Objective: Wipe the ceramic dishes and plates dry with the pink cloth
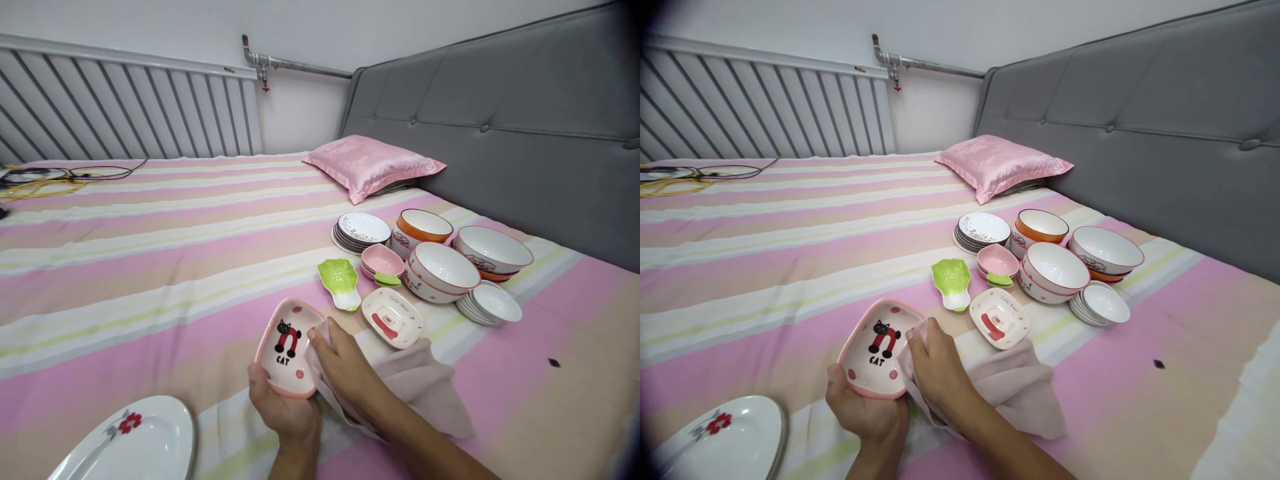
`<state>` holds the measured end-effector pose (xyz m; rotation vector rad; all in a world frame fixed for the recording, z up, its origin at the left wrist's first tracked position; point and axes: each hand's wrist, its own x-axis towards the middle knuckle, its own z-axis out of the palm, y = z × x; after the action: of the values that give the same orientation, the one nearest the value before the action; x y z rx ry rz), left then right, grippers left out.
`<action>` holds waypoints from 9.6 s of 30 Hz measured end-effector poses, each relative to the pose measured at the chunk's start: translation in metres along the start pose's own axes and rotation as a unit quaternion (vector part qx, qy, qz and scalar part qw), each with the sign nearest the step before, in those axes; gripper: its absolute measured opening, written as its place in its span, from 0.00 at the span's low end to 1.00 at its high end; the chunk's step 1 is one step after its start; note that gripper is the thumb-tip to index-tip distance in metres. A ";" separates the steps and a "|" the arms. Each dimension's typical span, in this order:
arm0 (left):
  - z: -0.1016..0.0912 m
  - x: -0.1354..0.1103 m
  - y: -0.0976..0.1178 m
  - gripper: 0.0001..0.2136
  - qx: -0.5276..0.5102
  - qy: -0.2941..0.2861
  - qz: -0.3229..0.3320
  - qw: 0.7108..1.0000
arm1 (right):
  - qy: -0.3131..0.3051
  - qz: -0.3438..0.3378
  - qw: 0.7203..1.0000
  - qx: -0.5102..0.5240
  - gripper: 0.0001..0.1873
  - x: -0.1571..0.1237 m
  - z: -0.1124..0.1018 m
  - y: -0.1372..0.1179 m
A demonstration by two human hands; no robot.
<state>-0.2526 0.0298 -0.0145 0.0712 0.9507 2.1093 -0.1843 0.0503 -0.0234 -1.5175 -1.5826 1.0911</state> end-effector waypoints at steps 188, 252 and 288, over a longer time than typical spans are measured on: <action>0.007 -0.003 0.004 0.20 0.025 -0.095 -0.220 0.970 | 0.082 -0.045 0.941 -0.326 0.07 -0.001 -0.035 -0.023; 0.008 0.015 0.011 0.21 0.005 -0.056 -0.174 0.983 | -0.272 -0.146 0.946 -0.101 0.06 -0.046 -0.072 -0.067; 0.002 -0.002 -0.005 0.19 0.280 -0.320 -0.088 0.901 | 0.112 -0.032 0.952 -0.284 0.15 0.012 -0.103 -0.014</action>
<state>-0.2471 0.0312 -0.0155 0.8817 1.0572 1.4256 -0.0983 0.0745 0.0314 -1.8586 -1.8569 0.4122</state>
